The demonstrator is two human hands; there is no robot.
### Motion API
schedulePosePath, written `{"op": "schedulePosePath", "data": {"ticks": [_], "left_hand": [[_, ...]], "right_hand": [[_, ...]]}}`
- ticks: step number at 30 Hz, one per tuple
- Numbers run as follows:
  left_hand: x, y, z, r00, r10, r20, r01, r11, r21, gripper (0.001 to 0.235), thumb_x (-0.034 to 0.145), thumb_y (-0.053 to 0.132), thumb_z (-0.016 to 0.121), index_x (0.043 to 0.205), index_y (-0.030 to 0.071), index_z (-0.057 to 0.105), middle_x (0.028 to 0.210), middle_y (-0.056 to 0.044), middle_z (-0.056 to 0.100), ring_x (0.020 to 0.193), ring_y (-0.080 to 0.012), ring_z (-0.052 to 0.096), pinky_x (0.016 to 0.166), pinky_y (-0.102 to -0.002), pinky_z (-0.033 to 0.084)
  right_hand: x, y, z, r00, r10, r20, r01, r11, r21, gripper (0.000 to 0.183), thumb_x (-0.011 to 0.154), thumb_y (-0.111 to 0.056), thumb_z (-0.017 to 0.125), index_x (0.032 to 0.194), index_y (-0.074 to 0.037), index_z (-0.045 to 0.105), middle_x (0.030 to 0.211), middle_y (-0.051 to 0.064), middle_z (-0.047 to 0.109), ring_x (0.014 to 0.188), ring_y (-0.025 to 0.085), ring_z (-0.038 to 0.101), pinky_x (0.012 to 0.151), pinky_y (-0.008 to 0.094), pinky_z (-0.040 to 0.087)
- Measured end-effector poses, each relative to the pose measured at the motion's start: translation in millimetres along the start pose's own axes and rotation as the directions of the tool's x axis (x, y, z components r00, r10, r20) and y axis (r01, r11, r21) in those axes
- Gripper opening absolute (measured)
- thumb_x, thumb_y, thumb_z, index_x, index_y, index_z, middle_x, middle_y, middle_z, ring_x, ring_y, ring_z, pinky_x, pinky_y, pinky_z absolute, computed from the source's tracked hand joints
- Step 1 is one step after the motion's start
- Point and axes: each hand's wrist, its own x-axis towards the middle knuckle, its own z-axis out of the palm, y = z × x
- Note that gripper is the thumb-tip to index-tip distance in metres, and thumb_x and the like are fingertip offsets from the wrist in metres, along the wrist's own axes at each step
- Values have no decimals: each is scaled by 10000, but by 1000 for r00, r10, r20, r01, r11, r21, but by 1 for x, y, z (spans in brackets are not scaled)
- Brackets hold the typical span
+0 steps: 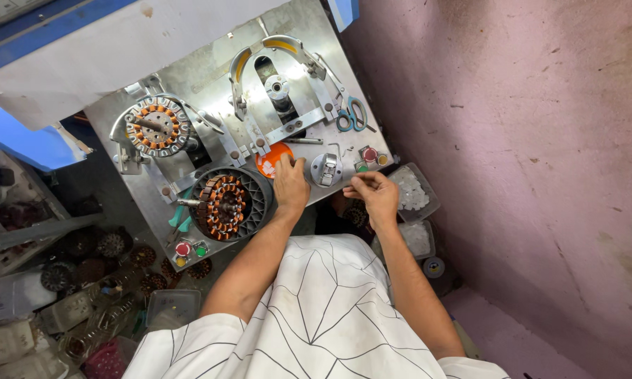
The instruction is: The person assembles components of an electric motor stator by hand and using a screwdriver to tighten screws on various metal parts, while also adjusting components on a winding machine.
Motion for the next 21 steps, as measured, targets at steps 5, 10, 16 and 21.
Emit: {"op": "schedulePosePath", "data": {"ticks": [5, 10, 16, 21], "left_hand": [[6, -4, -6, 997, 70, 17, -70, 998, -2, 162, 812, 6, 693, 949, 83, 730, 1049, -122, 561, 998, -344, 545, 836, -452, 492], [7, 14, -19, 979, 98, -177, -103, 995, -17, 93, 851, 92, 738, 944, 94, 744, 1012, -106, 589, 952, -333, 557, 815, -463, 472], [1, 28, -20, 986, -130, -102, 56, 843, -536, 84, 929, 83, 719, 995, 30, 716, 900, -101, 698, 790, -228, 692, 709, -343, 548], [6, 12, -10, 925, -285, 250, 375, 588, -716, 129, 877, 61, 759, 987, -5, 754, 805, -113, 754, 653, -139, 677, 606, -281, 553]], "right_hand": [[13, 9, 0, 996, 31, 88, -36, 998, 59, 167, 908, 47, 689, 1069, 90, 673, 922, 155, 740, 801, 231, 761, 733, 333, 657], [26, 12, 13, 1000, 27, -6, -28, 982, -187, 148, 885, 19, 740, 1031, 36, 759, 872, 129, 729, 702, 163, 683, 598, 284, 560], [30, -1, 19, 996, -82, -26, 59, 872, -487, 126, 781, -8, 800, 906, -23, 795, 854, 47, 698, 656, 144, 689, 544, 267, 553], [29, 1, 26, 969, -246, -3, 195, 776, -600, 146, 739, -4, 832, 880, -14, 797, 837, 74, 736, 703, 155, 729, 627, 269, 563]]}}
